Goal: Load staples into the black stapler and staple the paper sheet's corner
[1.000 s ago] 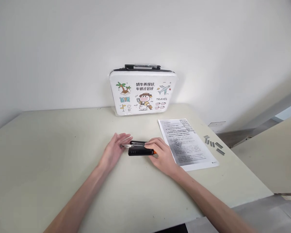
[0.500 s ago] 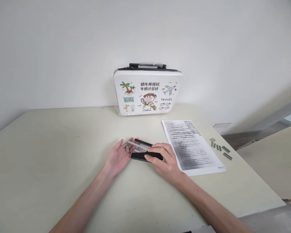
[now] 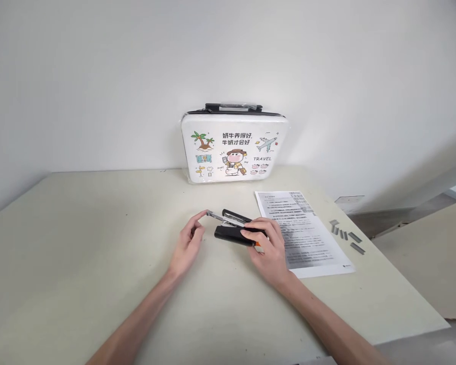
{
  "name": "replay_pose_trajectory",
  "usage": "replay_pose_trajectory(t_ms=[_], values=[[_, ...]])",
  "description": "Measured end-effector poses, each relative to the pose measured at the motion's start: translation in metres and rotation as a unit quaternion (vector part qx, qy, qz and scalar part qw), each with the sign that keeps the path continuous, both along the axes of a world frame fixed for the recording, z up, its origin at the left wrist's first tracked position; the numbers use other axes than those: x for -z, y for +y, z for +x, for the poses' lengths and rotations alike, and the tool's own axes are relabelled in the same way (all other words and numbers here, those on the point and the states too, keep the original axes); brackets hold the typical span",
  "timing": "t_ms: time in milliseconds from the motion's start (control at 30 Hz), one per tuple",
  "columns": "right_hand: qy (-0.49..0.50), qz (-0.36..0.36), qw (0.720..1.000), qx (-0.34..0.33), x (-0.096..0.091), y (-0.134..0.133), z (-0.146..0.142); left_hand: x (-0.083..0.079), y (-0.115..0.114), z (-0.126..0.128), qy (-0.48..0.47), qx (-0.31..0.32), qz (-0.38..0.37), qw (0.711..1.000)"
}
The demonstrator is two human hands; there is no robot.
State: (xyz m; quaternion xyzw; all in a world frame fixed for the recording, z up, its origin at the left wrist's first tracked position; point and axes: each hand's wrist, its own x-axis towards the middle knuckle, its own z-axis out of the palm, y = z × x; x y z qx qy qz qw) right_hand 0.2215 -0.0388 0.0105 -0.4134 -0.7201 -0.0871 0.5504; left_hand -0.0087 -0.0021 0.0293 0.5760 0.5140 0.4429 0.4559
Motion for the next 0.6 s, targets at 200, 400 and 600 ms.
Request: replay_pose_trajectory(t_ms=[200, 400, 600], values=[[-0.012, -0.004, 1.0, -0.001, -0.001, 0.0, -0.001, 0.001, -0.005, 0.004, 0.014, 0.11, 0.006, 0.994], [-0.008, -0.026, 1.0, 0.014, 0.002, 0.002, -0.001, -0.002, -0.003, 0.004, -0.075, 0.057, -0.05, 0.994], [0.068, -0.192, 0.978, 0.048, 0.004, 0.015, -0.004, 0.005, 0.003, 0.003, -0.253, 0.027, -0.122, 0.96]])
